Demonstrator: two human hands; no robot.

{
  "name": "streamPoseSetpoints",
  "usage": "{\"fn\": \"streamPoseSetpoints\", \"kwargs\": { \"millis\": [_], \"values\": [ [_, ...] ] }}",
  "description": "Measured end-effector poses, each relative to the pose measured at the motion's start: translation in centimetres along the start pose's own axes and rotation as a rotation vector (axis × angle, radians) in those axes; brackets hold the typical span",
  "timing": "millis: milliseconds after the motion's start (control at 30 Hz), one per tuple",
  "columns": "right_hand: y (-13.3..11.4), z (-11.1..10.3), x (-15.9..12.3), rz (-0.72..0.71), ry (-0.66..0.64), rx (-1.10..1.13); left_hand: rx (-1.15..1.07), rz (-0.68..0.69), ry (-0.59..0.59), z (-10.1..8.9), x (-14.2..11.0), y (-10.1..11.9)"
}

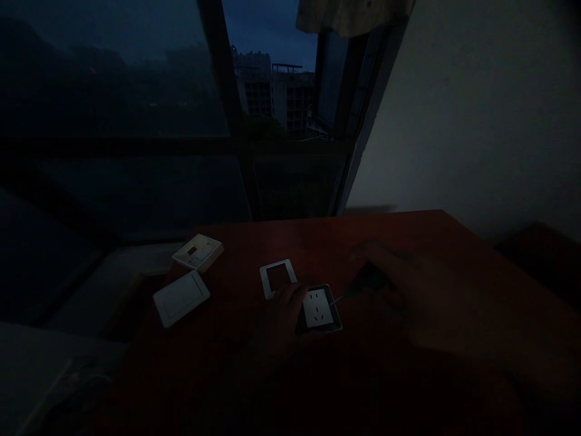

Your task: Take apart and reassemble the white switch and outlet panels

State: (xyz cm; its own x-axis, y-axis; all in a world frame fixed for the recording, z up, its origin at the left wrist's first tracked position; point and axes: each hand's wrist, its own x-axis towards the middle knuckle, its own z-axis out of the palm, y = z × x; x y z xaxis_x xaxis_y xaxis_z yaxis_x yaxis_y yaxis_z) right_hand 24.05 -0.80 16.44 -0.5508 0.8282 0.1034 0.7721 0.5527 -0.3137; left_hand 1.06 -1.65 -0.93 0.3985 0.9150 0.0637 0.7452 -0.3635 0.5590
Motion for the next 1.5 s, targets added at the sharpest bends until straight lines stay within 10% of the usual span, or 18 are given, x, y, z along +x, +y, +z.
{"fn": "streamPoseSetpoints", "kwargs": {
  "millis": [1500],
  "values": [
    [-0.6,1.7,2.0,0.001,0.144,-0.216,-0.046,0.021,0.018,-0.2,0.0,0.1]
  ]
}}
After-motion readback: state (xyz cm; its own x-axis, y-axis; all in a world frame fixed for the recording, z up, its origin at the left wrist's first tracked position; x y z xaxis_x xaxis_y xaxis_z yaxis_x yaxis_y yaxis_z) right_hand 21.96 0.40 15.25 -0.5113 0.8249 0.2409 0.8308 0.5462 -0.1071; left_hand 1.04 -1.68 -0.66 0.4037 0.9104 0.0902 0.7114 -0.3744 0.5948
